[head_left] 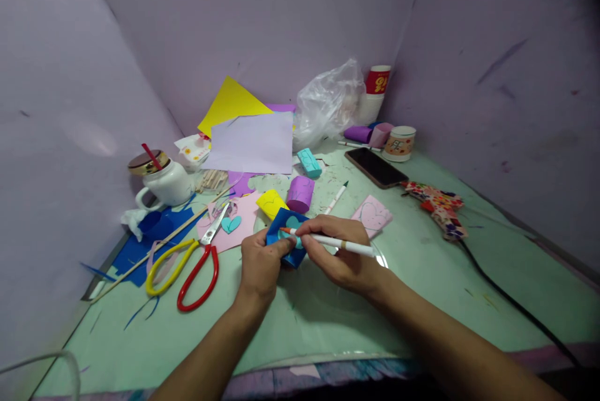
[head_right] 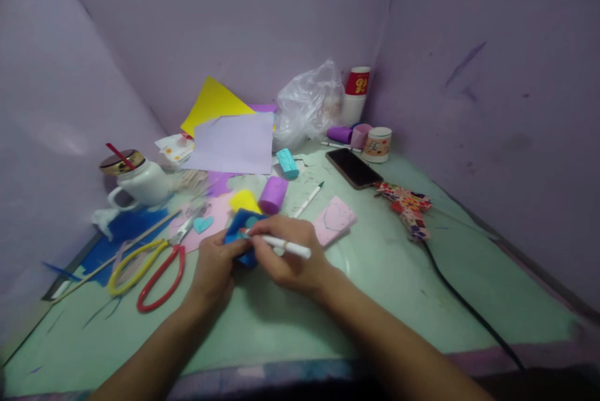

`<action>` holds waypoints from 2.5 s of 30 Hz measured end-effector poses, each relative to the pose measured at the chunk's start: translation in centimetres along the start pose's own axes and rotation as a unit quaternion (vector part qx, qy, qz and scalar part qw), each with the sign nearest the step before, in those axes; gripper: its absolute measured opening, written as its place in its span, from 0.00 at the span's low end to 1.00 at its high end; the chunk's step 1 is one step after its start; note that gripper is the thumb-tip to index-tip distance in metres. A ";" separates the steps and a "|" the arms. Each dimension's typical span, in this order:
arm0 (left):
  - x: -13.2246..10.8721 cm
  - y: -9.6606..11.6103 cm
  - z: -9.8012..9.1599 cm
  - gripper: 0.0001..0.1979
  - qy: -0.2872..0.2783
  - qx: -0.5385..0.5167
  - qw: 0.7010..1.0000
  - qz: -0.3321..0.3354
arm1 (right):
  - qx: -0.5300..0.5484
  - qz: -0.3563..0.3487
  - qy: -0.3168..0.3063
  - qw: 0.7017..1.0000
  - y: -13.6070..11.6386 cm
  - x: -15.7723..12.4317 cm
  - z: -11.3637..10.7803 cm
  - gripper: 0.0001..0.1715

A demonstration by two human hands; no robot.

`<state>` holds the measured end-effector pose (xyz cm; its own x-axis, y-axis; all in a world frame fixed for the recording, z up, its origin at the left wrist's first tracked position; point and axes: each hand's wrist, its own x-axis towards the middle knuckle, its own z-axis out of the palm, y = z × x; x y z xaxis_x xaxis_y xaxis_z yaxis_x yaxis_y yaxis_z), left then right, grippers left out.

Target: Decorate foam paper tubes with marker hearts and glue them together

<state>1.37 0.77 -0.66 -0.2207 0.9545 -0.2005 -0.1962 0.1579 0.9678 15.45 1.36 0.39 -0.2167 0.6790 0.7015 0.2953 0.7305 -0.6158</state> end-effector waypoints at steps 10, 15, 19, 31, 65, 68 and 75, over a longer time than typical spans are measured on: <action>-0.2 0.3 0.1 0.04 0.006 0.003 1.000 -0.003 | 0.063 0.086 -0.043 0.993 -0.1 0.1 -0.2 0.06; 0.0 0.3 0.0 0.07 0.012 -0.020 1.000 -0.011 | 0.117 0.145 0.113 0.976 0.2 0.3 -0.5 0.09; -0.1 0.5 0.0 0.08 0.001 -0.045 0.999 -0.005 | 0.180 0.246 0.108 0.946 1.2 0.3 0.0 0.16; -0.3 1.5 -1.2 0.11 -0.144 0.025 0.989 0.015 | 0.308 0.327 -0.033 0.893 1.5 0.7 0.2 0.19; 0.5 1.9 -1.2 0.11 0.011 0.076 0.990 0.115 | 0.063 -0.004 -0.045 0.997 -1.0 0.0 -0.3 0.08; 0.4 2.1 -1.0 0.10 0.018 0.078 0.990 0.116 | 0.059 -0.013 -0.052 0.997 -0.7 -0.2 -0.2 0.07; 0.4 2.0 -1.1 0.10 0.022 0.095 0.987 0.128 | 0.048 -0.003 -0.055 0.997 -0.7 -0.2 0.1 0.08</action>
<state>-0.13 1.21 1.03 -0.2821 0.9580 0.0519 0.0523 -0.0387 0.9979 15.23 0.75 0.61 -0.3205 0.6744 0.6652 0.2052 0.7350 -0.6462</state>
